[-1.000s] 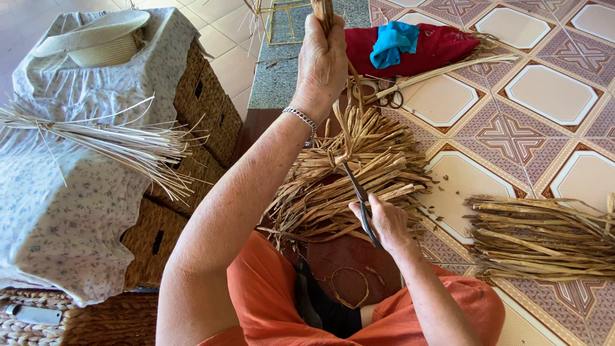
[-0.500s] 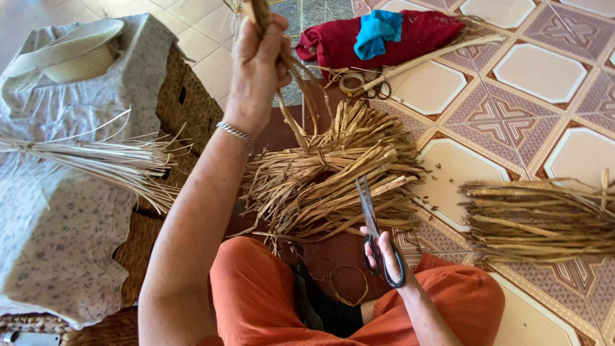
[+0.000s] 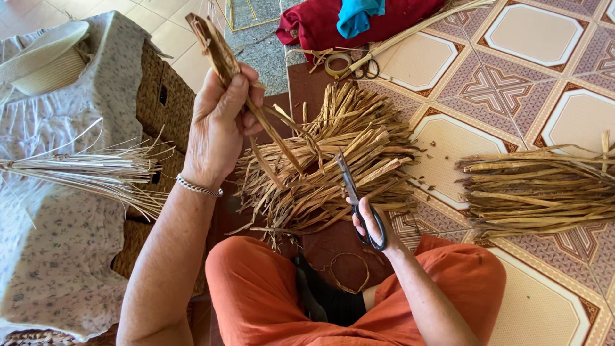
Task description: The person sits on the floor and uses shears to trim bundles of dried plant stalks. They repeatedly gather stalks, cut them to a uniform length, and place the trimmed pieces into a pile.
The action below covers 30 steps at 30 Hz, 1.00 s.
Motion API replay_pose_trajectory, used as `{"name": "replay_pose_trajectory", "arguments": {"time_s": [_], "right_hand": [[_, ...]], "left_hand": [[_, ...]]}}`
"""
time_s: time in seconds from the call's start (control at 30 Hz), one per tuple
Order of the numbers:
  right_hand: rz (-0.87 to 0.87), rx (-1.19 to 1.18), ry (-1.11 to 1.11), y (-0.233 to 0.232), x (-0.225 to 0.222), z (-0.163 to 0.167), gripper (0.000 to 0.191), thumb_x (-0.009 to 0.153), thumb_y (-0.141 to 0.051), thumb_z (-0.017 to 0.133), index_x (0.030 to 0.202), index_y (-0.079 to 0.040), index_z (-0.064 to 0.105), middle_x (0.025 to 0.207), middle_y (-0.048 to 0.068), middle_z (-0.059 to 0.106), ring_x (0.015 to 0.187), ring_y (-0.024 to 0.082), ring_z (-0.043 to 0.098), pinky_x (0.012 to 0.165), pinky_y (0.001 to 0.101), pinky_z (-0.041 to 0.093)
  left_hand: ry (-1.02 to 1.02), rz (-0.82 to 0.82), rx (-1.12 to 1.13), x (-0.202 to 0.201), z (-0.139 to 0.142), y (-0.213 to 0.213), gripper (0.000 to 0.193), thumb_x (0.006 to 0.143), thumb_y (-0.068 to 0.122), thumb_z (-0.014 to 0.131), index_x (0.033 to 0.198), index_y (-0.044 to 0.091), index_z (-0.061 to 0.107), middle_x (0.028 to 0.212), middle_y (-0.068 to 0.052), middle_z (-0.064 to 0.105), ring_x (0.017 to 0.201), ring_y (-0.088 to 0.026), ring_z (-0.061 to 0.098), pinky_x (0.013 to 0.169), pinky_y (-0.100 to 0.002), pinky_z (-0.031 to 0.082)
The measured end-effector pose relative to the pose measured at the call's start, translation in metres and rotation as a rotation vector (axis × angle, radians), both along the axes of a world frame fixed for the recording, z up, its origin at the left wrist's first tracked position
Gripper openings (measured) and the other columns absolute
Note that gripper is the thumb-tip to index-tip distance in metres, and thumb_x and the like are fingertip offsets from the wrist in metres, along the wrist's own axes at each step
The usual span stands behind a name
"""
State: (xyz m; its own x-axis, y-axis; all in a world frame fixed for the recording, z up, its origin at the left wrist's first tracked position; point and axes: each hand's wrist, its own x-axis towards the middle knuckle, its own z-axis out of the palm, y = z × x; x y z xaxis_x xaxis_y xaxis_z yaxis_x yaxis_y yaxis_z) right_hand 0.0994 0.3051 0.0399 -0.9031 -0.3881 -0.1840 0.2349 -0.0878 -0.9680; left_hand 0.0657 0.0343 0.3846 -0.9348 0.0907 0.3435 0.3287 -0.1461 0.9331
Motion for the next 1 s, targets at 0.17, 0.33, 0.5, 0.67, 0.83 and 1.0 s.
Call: {"name": "replay_pose_trajectory", "arguments": {"time_s": [0.17, 0.33, 0.5, 0.67, 0.83, 1.0], "right_hand": [[-0.126, 0.09, -0.015, -0.006, 0.009, -0.003, 0.083, 0.095, -0.069, 0.031, 0.119, 0.001, 0.066, 0.052, -0.001, 0.048, 0.037, 0.007, 0.043, 0.034, 0.0241, 0.036], [-0.195, 0.069, -0.106, 0.004, 0.021, -0.031, 0.076, 0.098, -0.068, 0.037, 0.114, 0.0, 0.067, 0.052, -0.002, 0.048, 0.038, 0.006, 0.043, 0.036, 0.0225, 0.035], [-0.278, 0.087, -0.296, 0.015, 0.03, -0.058, 0.07, 0.097, -0.065, 0.046, 0.112, 0.0, 0.068, 0.056, -0.001, 0.051, 0.039, 0.007, 0.043, 0.038, 0.0231, 0.035], [-0.315, 0.107, -0.297, 0.016, 0.027, -0.067, 0.068, 0.096, -0.065, 0.046, 0.11, -0.002, 0.067, 0.057, -0.002, 0.051, 0.039, 0.008, 0.043, 0.037, 0.024, 0.035], [-0.331, 0.188, -0.292, 0.02, 0.011, -0.079, 0.066, 0.097, -0.064, 0.049, 0.111, -0.002, 0.069, 0.058, 0.001, 0.054, 0.04, 0.009, 0.047, 0.039, 0.0252, 0.038], [-0.332, 0.112, -0.279, 0.031, -0.007, -0.085, 0.064, 0.098, -0.06, 0.05, 0.113, -0.001, 0.067, 0.058, 0.002, 0.055, 0.04, 0.011, 0.05, 0.039, 0.0269, 0.04]], "left_hand": [[-0.05, 0.086, -0.033, 0.006, -0.016, -0.02, 0.015, 0.116, 0.017, 0.047, 0.117, 0.009, 0.059, 0.092, -0.001, 0.058, 0.069, -0.007, 0.044, 0.059, -0.022, 0.038], [-0.116, 0.334, -0.746, -0.018, -0.068, -0.074, 0.022, 0.11, 0.024, 0.05, 0.104, 0.009, 0.065, 0.091, -0.003, 0.068, 0.076, -0.014, 0.056, 0.069, -0.031, 0.049], [0.027, 0.468, -1.631, -0.034, -0.148, -0.103, 0.025, 0.095, 0.037, 0.066, 0.097, 0.016, 0.079, 0.094, -0.015, 0.063, 0.073, -0.022, 0.061, 0.067, -0.04, 0.056], [-0.135, 0.876, -1.018, -0.064, -0.085, -0.134, 0.025, 0.111, 0.026, 0.053, 0.104, 0.009, 0.07, 0.088, -0.007, 0.072, 0.066, -0.014, 0.067, 0.059, -0.03, 0.057], [0.739, 1.316, -0.671, 0.011, -0.053, -0.137, 0.022, 0.107, 0.027, 0.056, 0.106, 0.011, 0.071, 0.09, -0.009, 0.073, 0.078, -0.018, 0.066, 0.07, -0.039, 0.052], [1.157, 1.462, -0.444, 0.093, -0.126, -0.059, 0.02, 0.103, 0.027, 0.06, 0.108, 0.012, 0.072, 0.093, -0.011, 0.074, 0.09, -0.022, 0.065, 0.081, -0.049, 0.046]]}}
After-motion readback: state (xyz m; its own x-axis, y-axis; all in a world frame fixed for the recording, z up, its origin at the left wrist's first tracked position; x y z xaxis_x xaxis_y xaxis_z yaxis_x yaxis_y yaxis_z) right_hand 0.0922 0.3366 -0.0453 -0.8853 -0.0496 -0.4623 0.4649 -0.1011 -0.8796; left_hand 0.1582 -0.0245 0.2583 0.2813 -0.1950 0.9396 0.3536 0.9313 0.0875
